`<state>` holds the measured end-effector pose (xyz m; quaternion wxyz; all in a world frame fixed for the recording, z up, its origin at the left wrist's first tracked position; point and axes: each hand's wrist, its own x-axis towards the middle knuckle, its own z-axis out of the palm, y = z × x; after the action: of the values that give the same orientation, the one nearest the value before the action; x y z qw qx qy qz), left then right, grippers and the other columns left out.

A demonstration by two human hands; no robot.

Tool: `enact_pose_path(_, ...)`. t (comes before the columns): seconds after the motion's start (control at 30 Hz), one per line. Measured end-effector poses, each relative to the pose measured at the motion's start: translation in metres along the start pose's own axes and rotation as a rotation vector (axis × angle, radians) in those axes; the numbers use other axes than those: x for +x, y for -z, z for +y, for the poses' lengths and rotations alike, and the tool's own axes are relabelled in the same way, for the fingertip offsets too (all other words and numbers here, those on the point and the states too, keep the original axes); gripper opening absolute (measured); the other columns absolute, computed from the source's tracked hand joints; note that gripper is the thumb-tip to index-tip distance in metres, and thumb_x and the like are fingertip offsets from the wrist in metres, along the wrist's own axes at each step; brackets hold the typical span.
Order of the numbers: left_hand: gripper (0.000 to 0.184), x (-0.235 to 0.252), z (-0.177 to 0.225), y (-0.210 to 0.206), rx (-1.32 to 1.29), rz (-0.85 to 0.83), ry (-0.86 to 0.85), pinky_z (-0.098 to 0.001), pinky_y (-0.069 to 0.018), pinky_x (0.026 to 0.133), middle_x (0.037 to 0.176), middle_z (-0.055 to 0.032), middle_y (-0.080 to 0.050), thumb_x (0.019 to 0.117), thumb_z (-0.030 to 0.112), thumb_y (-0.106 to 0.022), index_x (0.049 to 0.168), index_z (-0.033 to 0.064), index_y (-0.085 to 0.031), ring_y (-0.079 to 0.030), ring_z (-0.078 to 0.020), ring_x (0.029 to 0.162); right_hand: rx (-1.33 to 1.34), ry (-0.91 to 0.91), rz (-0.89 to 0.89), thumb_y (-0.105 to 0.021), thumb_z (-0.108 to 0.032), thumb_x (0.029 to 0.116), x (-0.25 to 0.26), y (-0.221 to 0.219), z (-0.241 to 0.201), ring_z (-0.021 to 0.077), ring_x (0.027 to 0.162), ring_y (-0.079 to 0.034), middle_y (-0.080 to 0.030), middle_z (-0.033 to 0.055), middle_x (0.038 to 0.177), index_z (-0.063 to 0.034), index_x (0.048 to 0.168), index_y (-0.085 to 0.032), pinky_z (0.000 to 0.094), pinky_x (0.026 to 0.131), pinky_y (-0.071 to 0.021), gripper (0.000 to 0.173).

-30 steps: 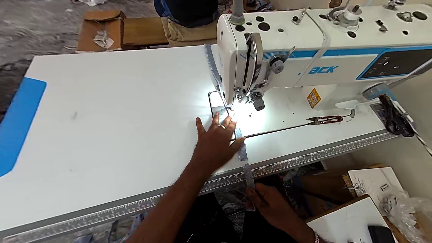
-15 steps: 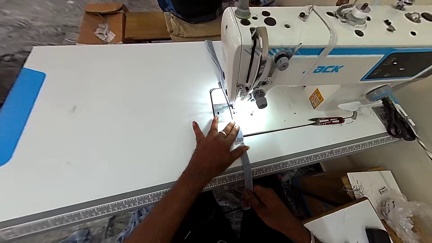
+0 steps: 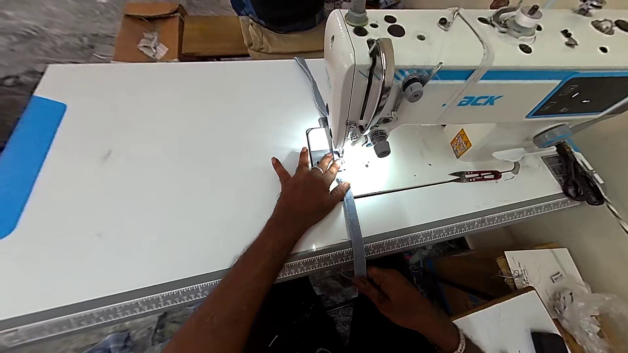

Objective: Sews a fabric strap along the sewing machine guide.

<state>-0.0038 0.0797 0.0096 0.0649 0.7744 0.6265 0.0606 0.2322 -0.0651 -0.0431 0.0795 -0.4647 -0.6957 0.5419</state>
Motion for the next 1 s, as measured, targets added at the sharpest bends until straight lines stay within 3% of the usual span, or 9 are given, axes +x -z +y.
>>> enact_pose_path(0.13,0.064,0.010,0.000,0.006,-0.001,-0.022,0.025,-0.0886,-0.0037,0.106,0.163,0.0030,-0.042,0.1047,0.061,-0.026,0.153,0.0270,-0.052,-0.023,-0.0421,0.155,-0.293,0.017,-0.115,-0.052,-0.041,0.1062,-0.019,0.069,-0.022,0.0159,0.088,-0.070,-0.072,0.0036,0.100,-0.0152,0.127,-0.068,0.0429,0.081,-0.0589,0.037)
enact_pose_path(0.3,0.062,0.016,0.002,0.011,-0.009,-0.065,0.047,-0.0871,-0.0012,0.108,0.165,0.0041,-0.039,0.1063,0.059,-0.026,0.154,0.0281,-0.050,-0.020,-0.0400,0.157,-0.493,-0.035,0.594,-0.052,-0.033,0.1074,-0.043,0.182,-0.055,0.0255,0.087,-0.069,-0.072,0.0104,0.103,-0.0107,0.128,-0.067,0.0528,0.075,-0.0570,0.034)
enact_pose_path(0.4,0.059,0.018,0.001,0.010,-0.010,-0.053,0.049,-0.0874,-0.0032,0.107,0.163,0.0047,-0.042,0.1070,0.056,-0.026,0.153,0.0286,-0.052,-0.022,-0.0400,0.156,-0.731,-0.168,0.893,-0.051,-0.034,0.1070,-0.031,0.215,-0.032,0.0529,0.120,-0.059,-0.059,0.0307,0.134,-0.0020,0.152,-0.045,0.0773,0.094,-0.0419,0.056)
enact_pose_path(0.47,0.058,0.018,0.001,0.010,-0.017,-0.033,0.046,-0.0882,-0.0048,0.106,0.162,0.0022,-0.044,0.1074,0.053,-0.027,0.152,0.0273,-0.052,-0.024,-0.0413,0.155,-0.872,-0.274,0.779,-0.056,-0.015,0.1025,-0.014,0.221,-0.010,0.0585,0.138,-0.041,-0.045,0.0324,0.151,0.0025,0.155,-0.037,0.0879,0.105,-0.0175,0.059)
enact_pose_path(0.53,0.057,0.018,0.002,0.012,-0.014,-0.048,0.051,-0.0880,-0.0041,0.106,0.162,0.0018,-0.043,0.1080,0.051,-0.027,0.153,0.0270,-0.052,-0.023,-0.0408,0.155,-0.898,-0.330,0.667,-0.058,-0.007,0.0989,-0.013,0.228,-0.011,0.0592,0.133,-0.046,-0.048,0.0327,0.148,0.0007,0.154,-0.041,0.0897,0.103,-0.0138,0.058)
enact_pose_path(0.63,0.056,0.020,0.002,0.011,-0.010,-0.048,0.053,-0.0879,-0.0034,0.107,0.162,0.0028,-0.043,0.1085,0.050,-0.027,0.152,0.0278,-0.053,-0.024,-0.0402,0.155,-0.791,-0.215,0.809,-0.049,-0.024,0.1076,-0.041,0.236,-0.034,0.0611,0.115,-0.056,-0.057,0.0363,0.132,-0.0014,0.150,-0.048,0.0825,0.092,-0.0374,0.048)
enact_pose_path(0.77,0.052,0.025,0.000,0.009,-0.029,-0.022,0.062,-0.0883,-0.0055,0.106,0.160,0.0031,-0.046,0.1093,0.047,-0.030,0.150,0.0264,-0.056,-0.027,-0.0405,0.154,-0.507,-0.051,0.612,-0.053,-0.027,0.1067,-0.062,0.178,-0.038,0.0285,0.082,-0.069,-0.072,0.0111,0.096,-0.0091,0.114,-0.072,0.0556,0.070,-0.0566,0.028)
enact_pose_path(0.9,0.056,0.025,-0.001,0.005,-0.033,-0.005,0.081,-0.0878,-0.0041,0.107,0.161,0.0028,-0.045,0.1093,0.052,-0.029,0.152,0.0245,-0.053,-0.027,-0.0391,0.155,-0.104,-0.058,-0.118,-0.063,-0.045,0.0996,-0.026,0.061,0.002,0.0176,0.116,-0.067,-0.068,0.0049,0.132,-0.0172,0.144,-0.059,0.0437,0.100,-0.0563,0.053)
enact_pose_path(1.0,0.066,0.015,0.005,-0.002,-0.054,0.054,0.084,-0.0857,-0.0049,0.110,0.162,-0.0002,-0.044,0.1049,0.063,-0.033,0.153,0.0214,-0.051,-0.027,-0.0388,0.155,0.260,0.045,-0.149,-0.074,-0.035,0.0944,0.013,0.000,0.017,0.0216,0.133,-0.058,-0.055,0.0138,0.147,-0.0072,0.150,-0.047,0.0404,0.109,-0.0509,0.067)
